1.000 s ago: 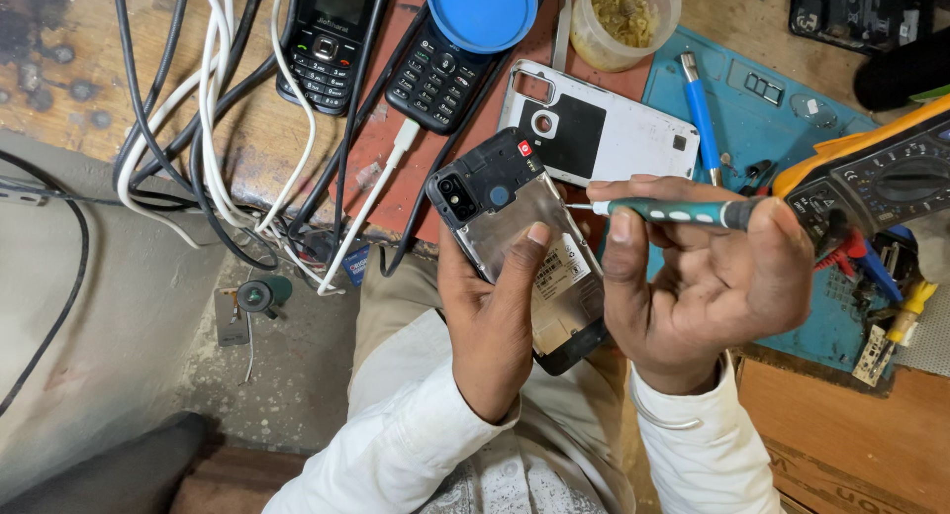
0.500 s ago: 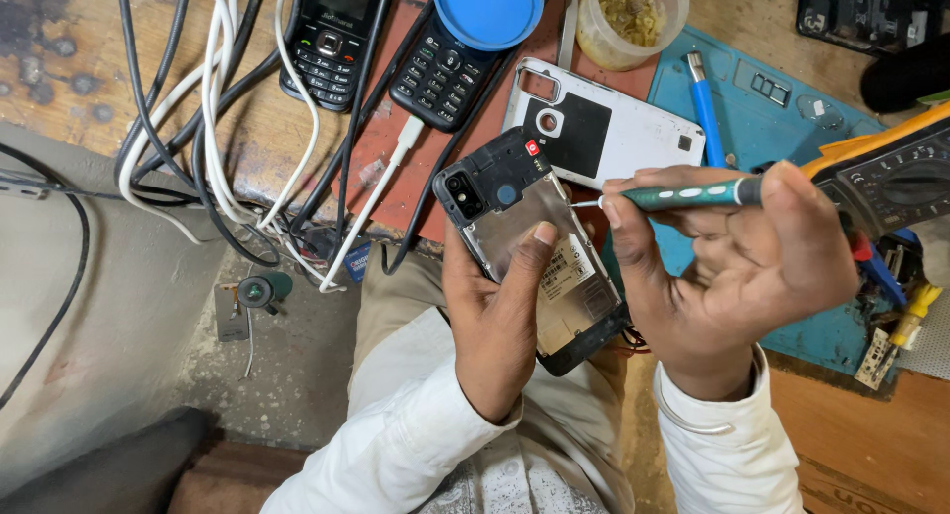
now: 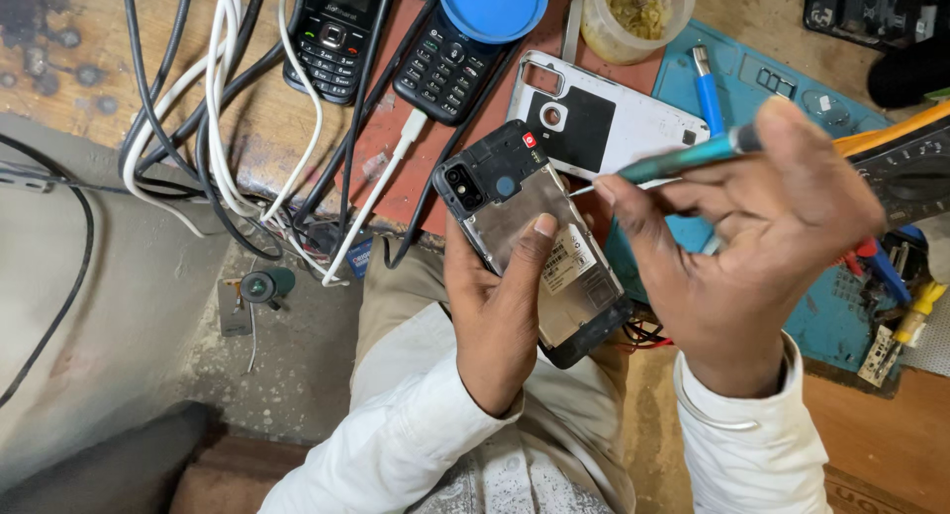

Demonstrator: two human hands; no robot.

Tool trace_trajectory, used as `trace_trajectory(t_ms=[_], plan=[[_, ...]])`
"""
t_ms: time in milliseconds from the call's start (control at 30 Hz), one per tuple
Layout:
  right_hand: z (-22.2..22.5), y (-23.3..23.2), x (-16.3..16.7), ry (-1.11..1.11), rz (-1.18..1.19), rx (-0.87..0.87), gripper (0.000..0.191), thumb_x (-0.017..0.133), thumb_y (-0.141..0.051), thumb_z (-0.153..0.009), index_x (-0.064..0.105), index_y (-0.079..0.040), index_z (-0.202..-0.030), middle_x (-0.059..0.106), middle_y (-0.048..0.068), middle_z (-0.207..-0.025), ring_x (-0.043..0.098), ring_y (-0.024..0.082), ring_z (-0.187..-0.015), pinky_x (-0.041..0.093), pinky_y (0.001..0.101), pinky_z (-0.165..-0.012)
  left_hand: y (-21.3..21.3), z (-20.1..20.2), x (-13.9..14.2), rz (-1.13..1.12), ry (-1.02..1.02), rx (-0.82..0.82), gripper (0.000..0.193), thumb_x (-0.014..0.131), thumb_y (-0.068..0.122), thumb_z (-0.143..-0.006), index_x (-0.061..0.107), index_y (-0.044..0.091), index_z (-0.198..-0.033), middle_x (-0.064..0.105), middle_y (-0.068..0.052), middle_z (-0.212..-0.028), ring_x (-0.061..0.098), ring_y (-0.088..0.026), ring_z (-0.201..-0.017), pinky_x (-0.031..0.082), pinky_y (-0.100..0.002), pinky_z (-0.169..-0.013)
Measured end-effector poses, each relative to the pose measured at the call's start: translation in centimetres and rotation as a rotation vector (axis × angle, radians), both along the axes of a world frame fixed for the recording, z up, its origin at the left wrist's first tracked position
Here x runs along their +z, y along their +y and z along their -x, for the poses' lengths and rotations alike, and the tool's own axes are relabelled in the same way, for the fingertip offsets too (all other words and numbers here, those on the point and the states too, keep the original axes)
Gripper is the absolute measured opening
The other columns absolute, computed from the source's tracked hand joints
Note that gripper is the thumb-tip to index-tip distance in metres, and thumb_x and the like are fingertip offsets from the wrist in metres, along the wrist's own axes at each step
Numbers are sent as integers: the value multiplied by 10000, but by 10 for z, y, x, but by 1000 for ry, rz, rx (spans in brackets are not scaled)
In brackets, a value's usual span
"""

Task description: The person uses a prying tool to separate the back cover from a smartphone, then snaps the cover back into place and presses the edges to secure it. The person then connects a charging cable to the phone and briefly taps the screen.

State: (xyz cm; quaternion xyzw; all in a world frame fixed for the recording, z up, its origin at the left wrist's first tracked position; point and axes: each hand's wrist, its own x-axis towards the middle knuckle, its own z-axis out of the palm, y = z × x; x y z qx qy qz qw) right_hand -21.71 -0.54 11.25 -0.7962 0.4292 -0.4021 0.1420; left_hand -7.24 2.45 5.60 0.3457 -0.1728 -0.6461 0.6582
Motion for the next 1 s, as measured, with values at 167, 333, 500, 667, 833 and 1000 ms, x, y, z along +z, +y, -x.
trace_trajectory(t_ms=[167, 333, 500, 667, 833, 1000], plan=[[2, -8, 4, -20, -15, 87, 788, 722, 94, -1080, 148, -137, -1567, 521, 120, -1366, 739, 246, -1079, 624, 310, -914, 0, 0, 0, 3, 12, -17, 454, 648, 68, -1016, 466, 24, -1430, 656, -112, -1270, 667, -171, -1111, 561, -330, -962], [-2, -13, 11, 12, 21, 91, 749, 689, 113, -1045, 152, -81, -1531, 508, 219, -1249, 716, 277, -1055, 617, 342, -916, 0, 0, 0, 4, -18, -24, 458, 655, 68, -1010, 472, 24, -1428, 661, -110, -1272, 667, -172, -1118, 564, -323, -957], [-6, -16, 13, -5, 38, 36, 762, 740, 95, -1018, 165, -84, -1484, 519, 245, -1226, 711, 253, -1000, 660, 323, -884, -1, 2, 0, -3, 27, -25, 458, 651, 59, -1005, 469, 27, -1424, 671, -109, -1262, 673, -169, -1106, 569, -323, -944], [-4, -17, 14, -24, 28, 75, 772, 745, 85, -1002, 168, -96, -1481, 557, 251, -1177, 722, 247, -998, 625, 322, -877, 0, 0, 0, 16, 27, -7, 435, 649, 43, -1013, 475, 15, -1411, 670, -111, -1261, 678, -171, -1102, 572, -327, -953], [-1, -15, 12, -21, -3, 78, 777, 743, 78, -1012, 157, -100, -1489, 605, 224, -1142, 722, 247, -998, 645, 318, -887, 2, 0, 0, -1, -8, 2, 417, 648, 37, -1014, 489, 12, -1398, 680, -104, -1235, 677, -164, -1083, 572, -320, -937], [2, -13, 10, -60, -44, 69, 758, 738, 73, -1040, 158, -107, -1494, 619, 216, -1133, 735, 257, -997, 625, 325, -898, 0, 0, -1, 0, -13, -17, 413, 653, 42, -1002, 495, 18, -1382, 687, -103, -1216, 685, -160, -1057, 582, -321, -903]])
